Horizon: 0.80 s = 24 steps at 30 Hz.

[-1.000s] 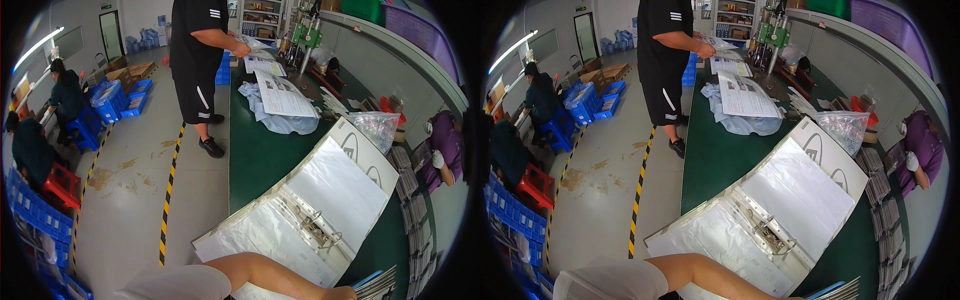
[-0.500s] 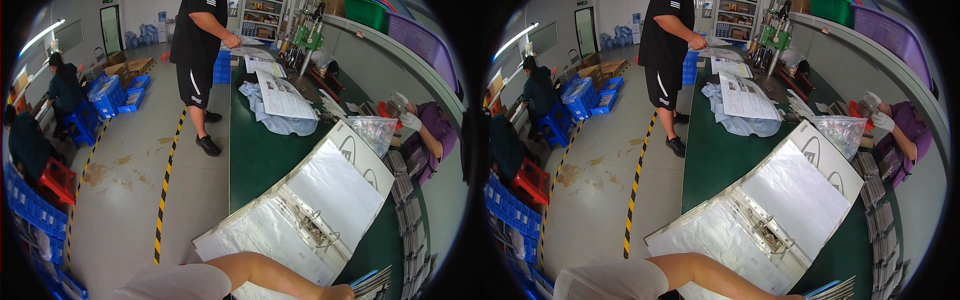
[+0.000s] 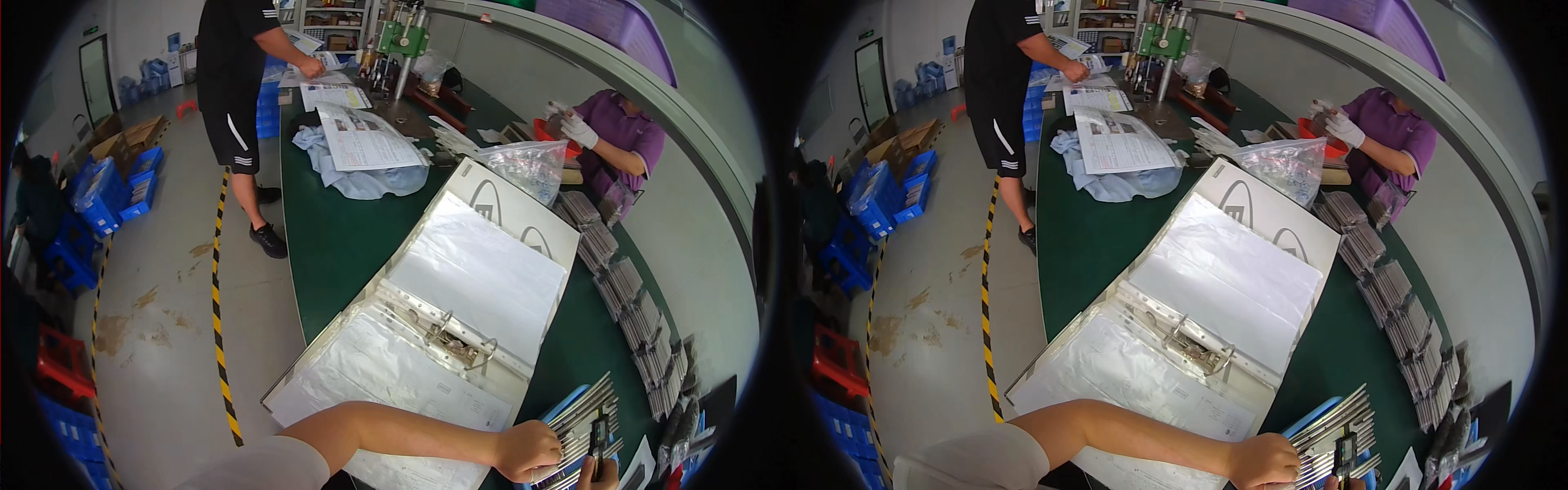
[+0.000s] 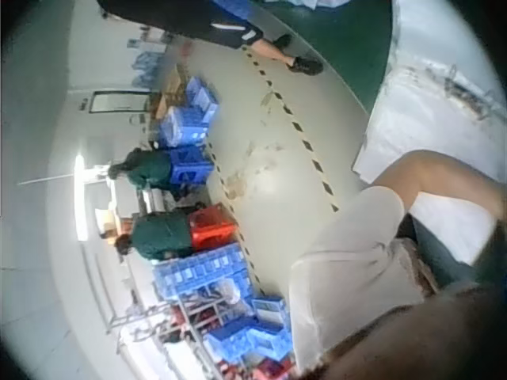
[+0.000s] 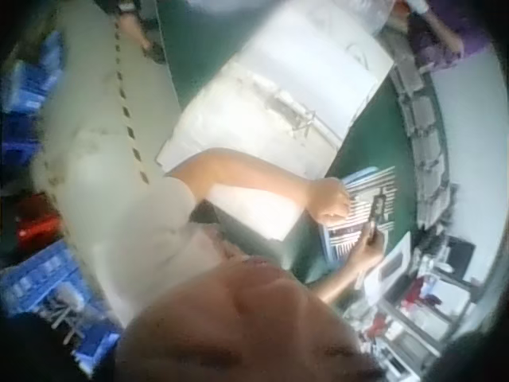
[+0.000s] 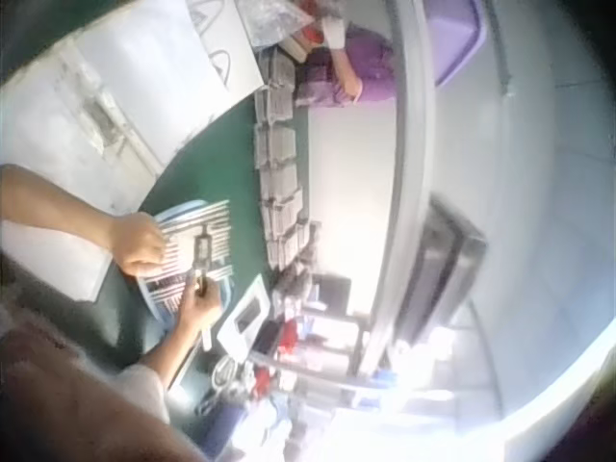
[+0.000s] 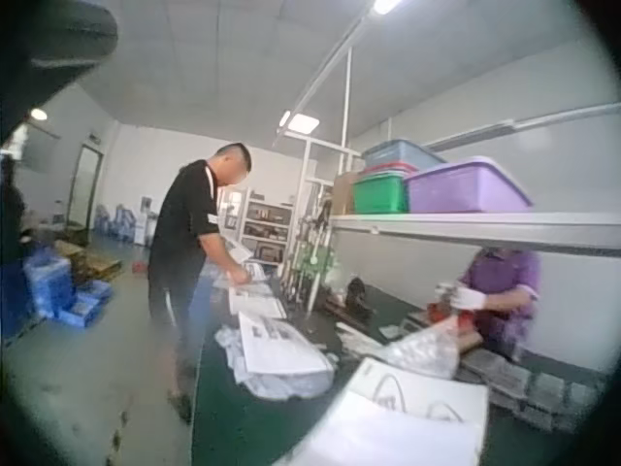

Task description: The person turns pages in a binder, picks up metal rods from a basket, and measures them using a digital caliper.

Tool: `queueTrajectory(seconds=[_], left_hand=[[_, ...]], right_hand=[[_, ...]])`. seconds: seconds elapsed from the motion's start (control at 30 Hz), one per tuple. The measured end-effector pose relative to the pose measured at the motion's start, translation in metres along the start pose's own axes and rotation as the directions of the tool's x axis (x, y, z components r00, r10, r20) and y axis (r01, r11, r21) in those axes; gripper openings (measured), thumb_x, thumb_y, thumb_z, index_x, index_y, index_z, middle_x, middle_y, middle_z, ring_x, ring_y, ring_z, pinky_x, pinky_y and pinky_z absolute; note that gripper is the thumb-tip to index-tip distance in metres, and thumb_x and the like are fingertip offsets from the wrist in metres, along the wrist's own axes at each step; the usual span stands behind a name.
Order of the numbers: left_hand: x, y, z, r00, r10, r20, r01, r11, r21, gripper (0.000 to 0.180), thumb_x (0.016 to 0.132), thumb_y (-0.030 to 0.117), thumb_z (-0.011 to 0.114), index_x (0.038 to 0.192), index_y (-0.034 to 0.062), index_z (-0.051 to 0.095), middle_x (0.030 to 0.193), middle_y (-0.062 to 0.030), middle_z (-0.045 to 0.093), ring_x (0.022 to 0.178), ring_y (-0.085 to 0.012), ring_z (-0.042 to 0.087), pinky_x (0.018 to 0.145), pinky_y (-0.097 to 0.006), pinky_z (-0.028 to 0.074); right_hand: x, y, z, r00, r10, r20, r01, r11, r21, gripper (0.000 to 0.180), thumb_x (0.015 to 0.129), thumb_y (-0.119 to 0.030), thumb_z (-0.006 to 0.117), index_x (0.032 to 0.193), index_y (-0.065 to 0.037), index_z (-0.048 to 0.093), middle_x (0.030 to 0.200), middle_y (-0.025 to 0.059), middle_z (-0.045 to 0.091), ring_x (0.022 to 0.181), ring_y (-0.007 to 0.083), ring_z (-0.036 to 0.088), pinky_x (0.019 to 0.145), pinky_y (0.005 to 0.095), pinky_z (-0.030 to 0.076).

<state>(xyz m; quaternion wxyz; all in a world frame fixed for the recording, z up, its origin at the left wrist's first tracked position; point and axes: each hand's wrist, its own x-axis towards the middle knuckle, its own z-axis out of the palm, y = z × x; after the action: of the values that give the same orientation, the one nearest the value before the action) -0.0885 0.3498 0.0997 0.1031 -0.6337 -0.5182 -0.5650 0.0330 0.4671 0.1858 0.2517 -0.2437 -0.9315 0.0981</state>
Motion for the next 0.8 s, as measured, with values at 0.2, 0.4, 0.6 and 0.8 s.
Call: queueTrajectory(seconds=[0.2,0.4,0.6,0.8], left_hand=[[-0.0045,0.0015,0.0007,0.996,-0.018,-0.085,0.018,1.0,-0.005,0.013,0.066,0.016,0.053,0.062,0.0043,0.049,0.061,-0.0103,0.049,0.059,-0.0292,0.049,0.053,-0.038,0.038],[-0.0025,0.0057,0.0001,0.998,-0.05,-0.05,0.05,0.999,-0.004,0.013,0.066,0.016,0.053,0.062,0.0044,0.048,0.062,-0.0097,0.049,0.059,-0.0287,0.049,0.053,-0.038,0.038],[-0.0024,0.0028,-0.002,0.998,-0.009,-0.06,0.009,1.0,-0.008,0.011,0.067,0.013,0.054,0.064,0.0027,0.05,0.066,-0.0094,0.051,0.058,-0.0275,0.049,0.051,-0.036,0.039],[-0.0015,0.0044,-0.003,0.997,-0.003,-0.075,0.003,1.0,-0.003,0.012,0.068,0.012,0.055,0.064,0.003,0.049,0.066,-0.009,0.05,0.057,-0.0272,0.049,0.05,-0.036,0.038]], right_hand=[[-0.0014,-0.0041,0.0006,0.996,-0.065,-0.063,0.066,0.998,0.015,0.032,0.071,-0.03,0.063,0.067,0.001,0.058,0.056,0.0131,0.05,0.045,0.022,0.045,0.043,0.0325,0.036],[-0.0028,0.0001,0.0,0.997,-0.046,-0.065,0.045,0.999,-0.025,0.031,0.069,-0.033,0.063,0.064,-0.002,0.058,0.053,0.0117,0.049,0.044,0.0215,0.044,0.042,0.0335,0.035],[-0.0017,-0.001,-0.0005,0.994,-0.08,-0.077,0.077,0.996,-0.038,0.029,0.067,-0.033,0.065,0.067,-0.004,0.059,0.054,0.0102,0.05,0.044,0.0231,0.046,0.043,0.0342,0.036],[-0.0011,0.0001,-0.0001,0.992,-0.096,-0.079,0.093,0.995,-0.042,0.029,0.068,-0.033,0.065,0.067,-0.005,0.059,0.055,0.0101,0.052,0.045,0.0236,0.048,0.044,0.0337,0.038]])
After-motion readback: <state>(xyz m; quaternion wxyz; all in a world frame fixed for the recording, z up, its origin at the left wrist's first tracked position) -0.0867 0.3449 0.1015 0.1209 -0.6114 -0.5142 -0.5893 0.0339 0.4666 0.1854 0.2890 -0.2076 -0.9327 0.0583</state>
